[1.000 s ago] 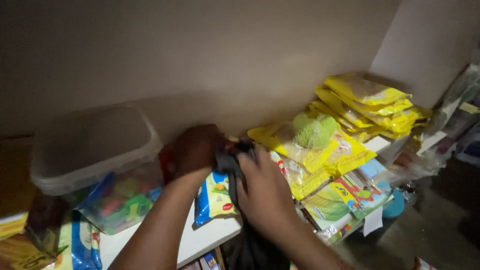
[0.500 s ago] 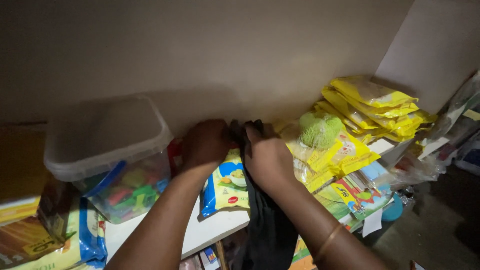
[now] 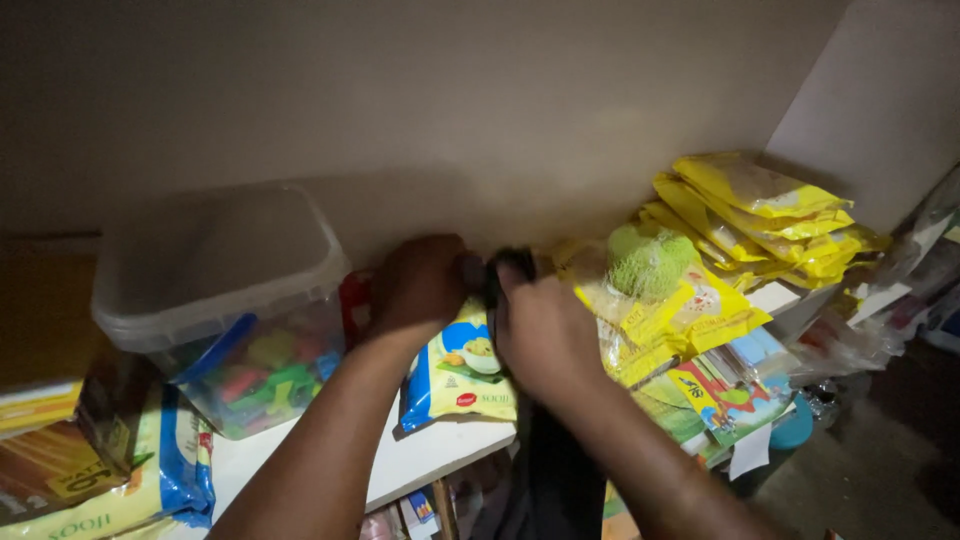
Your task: The person wipes packaged food packets and a plastic container on a shop shelf using a black cloth, moving item by item along the shelf. They lift and turn the packets to wipe different sides and continue along the row of yellow packets.
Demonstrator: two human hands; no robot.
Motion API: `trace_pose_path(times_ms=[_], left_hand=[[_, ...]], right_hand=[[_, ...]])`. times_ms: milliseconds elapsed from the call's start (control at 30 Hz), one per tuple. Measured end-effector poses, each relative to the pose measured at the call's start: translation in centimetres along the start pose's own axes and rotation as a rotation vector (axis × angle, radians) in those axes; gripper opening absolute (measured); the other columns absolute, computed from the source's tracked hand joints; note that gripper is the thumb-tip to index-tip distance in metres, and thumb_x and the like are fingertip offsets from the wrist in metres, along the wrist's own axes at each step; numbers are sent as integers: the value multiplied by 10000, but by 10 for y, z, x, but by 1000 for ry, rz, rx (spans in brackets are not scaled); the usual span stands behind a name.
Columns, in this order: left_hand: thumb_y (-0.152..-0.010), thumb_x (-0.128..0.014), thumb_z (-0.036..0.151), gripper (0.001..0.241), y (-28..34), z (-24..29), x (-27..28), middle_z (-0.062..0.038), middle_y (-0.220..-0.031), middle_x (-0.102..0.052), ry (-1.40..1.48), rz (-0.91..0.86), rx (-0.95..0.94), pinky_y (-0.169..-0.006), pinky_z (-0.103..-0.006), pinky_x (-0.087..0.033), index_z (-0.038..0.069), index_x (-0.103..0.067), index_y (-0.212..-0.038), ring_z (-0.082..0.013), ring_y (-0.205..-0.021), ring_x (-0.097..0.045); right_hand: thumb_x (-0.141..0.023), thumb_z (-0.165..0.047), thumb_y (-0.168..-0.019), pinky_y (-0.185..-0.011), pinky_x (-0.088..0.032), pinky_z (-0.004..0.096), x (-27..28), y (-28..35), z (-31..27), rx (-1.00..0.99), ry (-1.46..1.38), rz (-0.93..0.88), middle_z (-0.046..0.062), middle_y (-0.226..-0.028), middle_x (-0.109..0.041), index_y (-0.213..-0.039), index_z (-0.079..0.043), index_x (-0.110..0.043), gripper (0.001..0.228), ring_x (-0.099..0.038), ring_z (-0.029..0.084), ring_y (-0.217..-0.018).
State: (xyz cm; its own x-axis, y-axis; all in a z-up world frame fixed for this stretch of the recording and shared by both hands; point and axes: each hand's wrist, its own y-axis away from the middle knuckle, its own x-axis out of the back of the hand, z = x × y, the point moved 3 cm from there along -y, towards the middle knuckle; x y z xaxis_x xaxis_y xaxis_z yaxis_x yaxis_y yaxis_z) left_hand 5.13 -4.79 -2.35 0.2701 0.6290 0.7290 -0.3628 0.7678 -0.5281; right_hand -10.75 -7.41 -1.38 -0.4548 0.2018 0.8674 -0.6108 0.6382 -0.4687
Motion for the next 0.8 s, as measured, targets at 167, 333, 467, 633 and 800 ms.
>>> trace_pose_path(times_ms=[167, 333, 467, 633, 800], left_hand=[[-901, -609, 370, 345, -1, 12, 7, -231, -1052, -715, -34, -89, 102, -900, -540, -510, 71, -752, -994, -428, -999, -684], [-877, -596, 299, 295, 0, -3, -1, -232, -1043, -717, -91, -31, 49, -892, -545, -515, 82, -760, -989, -433, -982, -687], [-1002, -504, 332, 359, 1, 4, -1, -224, -967, -718, 17, -57, 137, -869, -554, -510, 54, -725, -953, -403, -904, -710], [-911, -589, 297, 291, -2, 6, 2, -237, -988, -716, -57, -8, -46, -873, -559, -514, 55, -750, -936, -445, -952, -684], [-888, -615, 318, 302, 0, 2, 0, -230, -1022, -718, 10, -67, 120, -872, -551, -519, 78, -760, -998, -434, -958, -693]], right_hand=[[-633, -185, -904, -825, -524, 544, -18, -10, 15, 98, -17, 156, 228, -1071, -655, -1204, -102, -637, 311, -647, 444, -967], [-724, -201, -826, -821, -517, 541, 12, 50, -12, 61, -116, 98, 245, -1122, -593, -1154, -91, -643, 355, -618, 456, -985], [-713, -146, -759, -796, -525, 522, 19, 67, -19, 52, -197, 86, 213, -1162, -590, -1270, -156, -655, 515, -627, 440, -970], [-689, -210, -866, -818, -522, 554, -11, 0, 0, -44, -72, 24, 212, -1111, -627, -1185, -125, -641, 333, -644, 449, -968], [-655, -210, -906, -821, -527, 559, -25, -17, 11, 59, -89, 187, 230, -1053, -665, -1176, -104, -634, 290, -650, 468, -952]])
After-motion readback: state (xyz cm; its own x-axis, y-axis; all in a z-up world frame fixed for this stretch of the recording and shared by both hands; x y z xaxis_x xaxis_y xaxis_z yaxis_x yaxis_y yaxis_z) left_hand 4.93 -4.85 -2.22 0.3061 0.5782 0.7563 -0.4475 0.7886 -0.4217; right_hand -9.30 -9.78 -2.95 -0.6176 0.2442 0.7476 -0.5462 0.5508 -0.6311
